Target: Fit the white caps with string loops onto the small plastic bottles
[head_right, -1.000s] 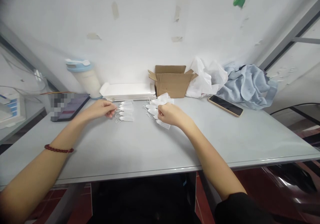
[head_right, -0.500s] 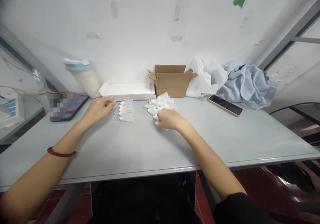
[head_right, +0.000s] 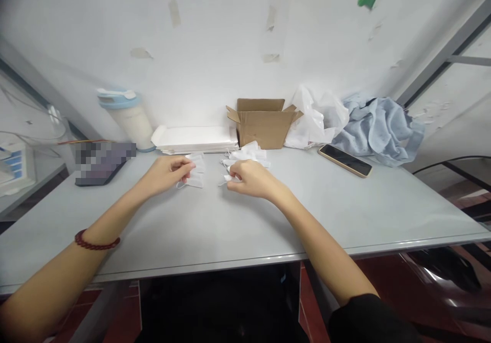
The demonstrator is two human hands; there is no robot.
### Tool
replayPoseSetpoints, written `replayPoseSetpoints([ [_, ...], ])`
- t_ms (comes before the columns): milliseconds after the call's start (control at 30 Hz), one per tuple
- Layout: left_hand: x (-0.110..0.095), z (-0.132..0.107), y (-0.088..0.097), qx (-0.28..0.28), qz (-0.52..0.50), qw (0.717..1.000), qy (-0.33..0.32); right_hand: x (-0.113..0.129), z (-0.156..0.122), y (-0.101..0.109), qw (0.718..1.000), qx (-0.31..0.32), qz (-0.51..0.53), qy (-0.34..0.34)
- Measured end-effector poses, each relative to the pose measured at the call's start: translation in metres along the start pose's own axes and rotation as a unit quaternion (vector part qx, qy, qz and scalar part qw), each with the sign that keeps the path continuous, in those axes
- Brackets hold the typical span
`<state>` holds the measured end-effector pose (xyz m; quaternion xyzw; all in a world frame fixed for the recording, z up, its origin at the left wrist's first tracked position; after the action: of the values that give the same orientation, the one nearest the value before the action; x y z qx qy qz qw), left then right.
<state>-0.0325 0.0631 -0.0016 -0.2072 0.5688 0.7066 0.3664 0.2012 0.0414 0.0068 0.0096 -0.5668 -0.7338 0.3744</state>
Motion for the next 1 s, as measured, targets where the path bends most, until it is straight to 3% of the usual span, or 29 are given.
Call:
replayPoseSetpoints([
  [200,-0.013,-0.01,-0.014,0.109,-0.076,0.991,0.001,0.002,0.001,0.0,0.993,-0.084,0.077,0.016],
  [433,-0.017,-0.013,-0.017,0.146,-0.111,0.983,0.017,0.009,0.0,0.002,0.979,-0.121,0.165,0.008],
  [633,-0.02,-0.014,-0.015,0.156,-0.16,0.973,0.055,0.011,0.0,0.001,0.977,-0.112,0.182,0.012],
  [800,-0.019,-0.014,-0.015,0.124,-0.232,0.962,0.076,0.014,0.0,-0.001,0.981,-0.091,0.172,0.016],
  [1000,-0.017,-0.012,-0.015,0.093,-0.25,0.96,0.088,0.018,-0.001,-0.005,0.983,-0.048,0.17,0.048],
])
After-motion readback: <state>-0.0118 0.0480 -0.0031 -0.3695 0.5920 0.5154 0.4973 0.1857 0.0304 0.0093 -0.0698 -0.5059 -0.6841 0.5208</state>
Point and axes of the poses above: each hand's wrist, its own z-axis towards the middle knuckle, its own y-axis out of the back of the hand, x = y × z, the point moved 2 cm from there along z, towards the middle knuckle, and after that the axes turned 12 degrees about -x, right-handed, at the moved point
